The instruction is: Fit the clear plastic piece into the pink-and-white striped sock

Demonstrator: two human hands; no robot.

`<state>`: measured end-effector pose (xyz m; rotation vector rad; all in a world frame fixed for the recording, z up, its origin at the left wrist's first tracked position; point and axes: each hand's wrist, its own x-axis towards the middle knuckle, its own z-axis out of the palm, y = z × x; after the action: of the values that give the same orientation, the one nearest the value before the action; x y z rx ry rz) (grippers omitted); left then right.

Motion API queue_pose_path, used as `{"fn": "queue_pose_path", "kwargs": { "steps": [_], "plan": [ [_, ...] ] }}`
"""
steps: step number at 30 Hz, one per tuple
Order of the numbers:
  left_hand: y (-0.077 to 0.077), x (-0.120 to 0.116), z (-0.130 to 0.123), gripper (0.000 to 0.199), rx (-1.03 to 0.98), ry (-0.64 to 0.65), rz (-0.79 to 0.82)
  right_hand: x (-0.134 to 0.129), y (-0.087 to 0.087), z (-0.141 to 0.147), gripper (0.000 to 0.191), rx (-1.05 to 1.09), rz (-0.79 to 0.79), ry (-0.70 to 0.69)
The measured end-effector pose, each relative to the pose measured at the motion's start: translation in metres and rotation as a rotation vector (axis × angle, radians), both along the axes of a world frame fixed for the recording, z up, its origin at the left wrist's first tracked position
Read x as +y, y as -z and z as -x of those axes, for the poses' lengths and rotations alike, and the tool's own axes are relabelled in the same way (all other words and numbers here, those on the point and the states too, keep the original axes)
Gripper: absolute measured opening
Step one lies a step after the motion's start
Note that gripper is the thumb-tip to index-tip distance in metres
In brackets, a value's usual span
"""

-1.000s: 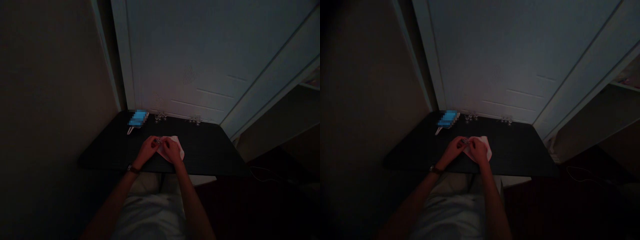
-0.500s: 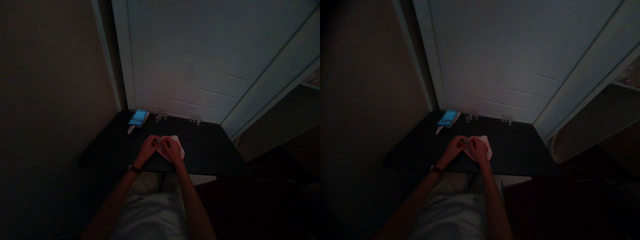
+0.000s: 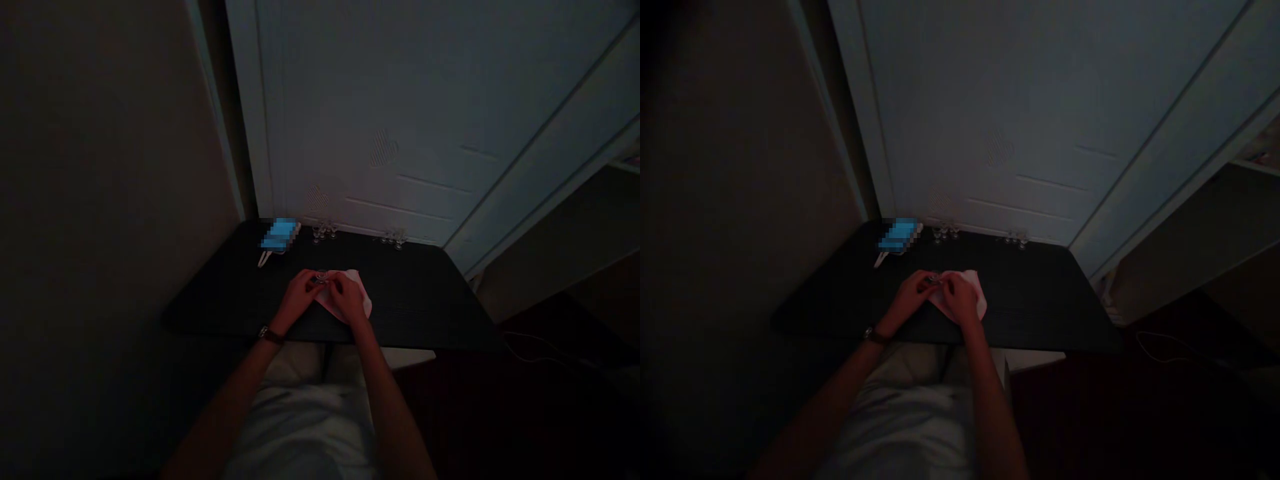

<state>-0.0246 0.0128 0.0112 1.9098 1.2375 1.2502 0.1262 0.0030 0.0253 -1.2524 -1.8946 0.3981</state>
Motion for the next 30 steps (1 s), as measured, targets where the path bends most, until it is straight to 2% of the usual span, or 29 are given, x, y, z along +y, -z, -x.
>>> {"fn": "queue_pose_path", "kwargs": {
  "steps": [10,14,19,30],
  "plan": [
    [-0.0001,-0.0006,-0.0015,0.020,0.011,-0.023,-0.026,0.0015,0.0007,-0.0011,0.018,-0.035,0.022,0.018],
    [-0.0037,-0.0031,-0.0024,0.020,0.024,-0.011,-0.035,0.0013,0.0001,-0.0023,0.020,-0.018,0.010,-0.014],
    [-0.0054,-0.0039,-0.0038,0.022,0.019,-0.014,-0.028,0.0005,-0.0017,-0.0032,0.020,-0.050,0.049,0.028],
    [-0.0044,-0.0034,-0.0036,0.020,0.000,-0.010,-0.014,-0.0003,-0.0014,-0.0042,0.020,-0.045,-0.023,0.018]
  ]
}}
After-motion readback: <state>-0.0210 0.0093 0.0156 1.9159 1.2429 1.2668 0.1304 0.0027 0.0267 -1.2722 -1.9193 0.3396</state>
